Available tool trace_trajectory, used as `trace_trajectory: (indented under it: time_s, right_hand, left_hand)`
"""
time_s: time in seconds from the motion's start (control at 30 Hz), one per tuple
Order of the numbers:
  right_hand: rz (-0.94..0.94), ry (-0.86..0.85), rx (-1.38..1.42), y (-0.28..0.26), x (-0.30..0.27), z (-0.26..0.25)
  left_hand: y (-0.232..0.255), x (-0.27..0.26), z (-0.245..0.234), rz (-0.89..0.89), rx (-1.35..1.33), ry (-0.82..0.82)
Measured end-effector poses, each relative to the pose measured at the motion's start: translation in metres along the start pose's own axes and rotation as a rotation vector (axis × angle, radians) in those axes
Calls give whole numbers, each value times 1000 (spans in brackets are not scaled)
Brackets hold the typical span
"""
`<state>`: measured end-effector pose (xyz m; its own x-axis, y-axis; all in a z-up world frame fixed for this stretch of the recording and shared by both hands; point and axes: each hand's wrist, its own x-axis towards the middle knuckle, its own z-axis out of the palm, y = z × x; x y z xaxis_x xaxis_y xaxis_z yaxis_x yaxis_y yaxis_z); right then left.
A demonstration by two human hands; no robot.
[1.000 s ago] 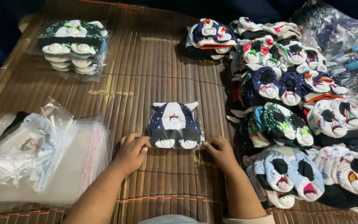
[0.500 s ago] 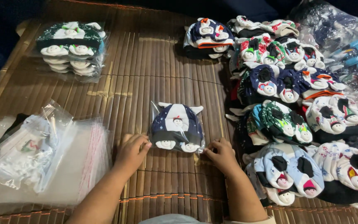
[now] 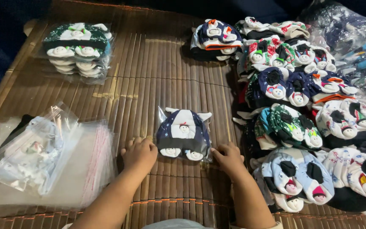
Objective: Packaging baby hats and booties into plastic bags
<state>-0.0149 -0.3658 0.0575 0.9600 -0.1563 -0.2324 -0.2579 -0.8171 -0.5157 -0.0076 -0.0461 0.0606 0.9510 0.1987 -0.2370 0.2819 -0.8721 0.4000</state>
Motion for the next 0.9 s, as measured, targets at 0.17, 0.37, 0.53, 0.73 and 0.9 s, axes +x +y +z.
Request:
trace_trajectory:
  time_s: [0.17,0.37,0.53,0.73,0.9]
  right_hand:
    - [2,77,70,1,2,9]
    - [35,74,-3,8,9,19]
    - [51,28,-75,4,8,14]
    - [67,37,-92,-6,10,9]
    - [64,69,-69,8,21,21]
  left_hand:
    - [-4,10,16,-26,-43,10]
    - [-17,20,41,28,23,209]
    - [-5,13,24,-14,21,110]
    - [-2,24,18,-21,6,42]
    - [-3,36,29,-38,-13,-23]
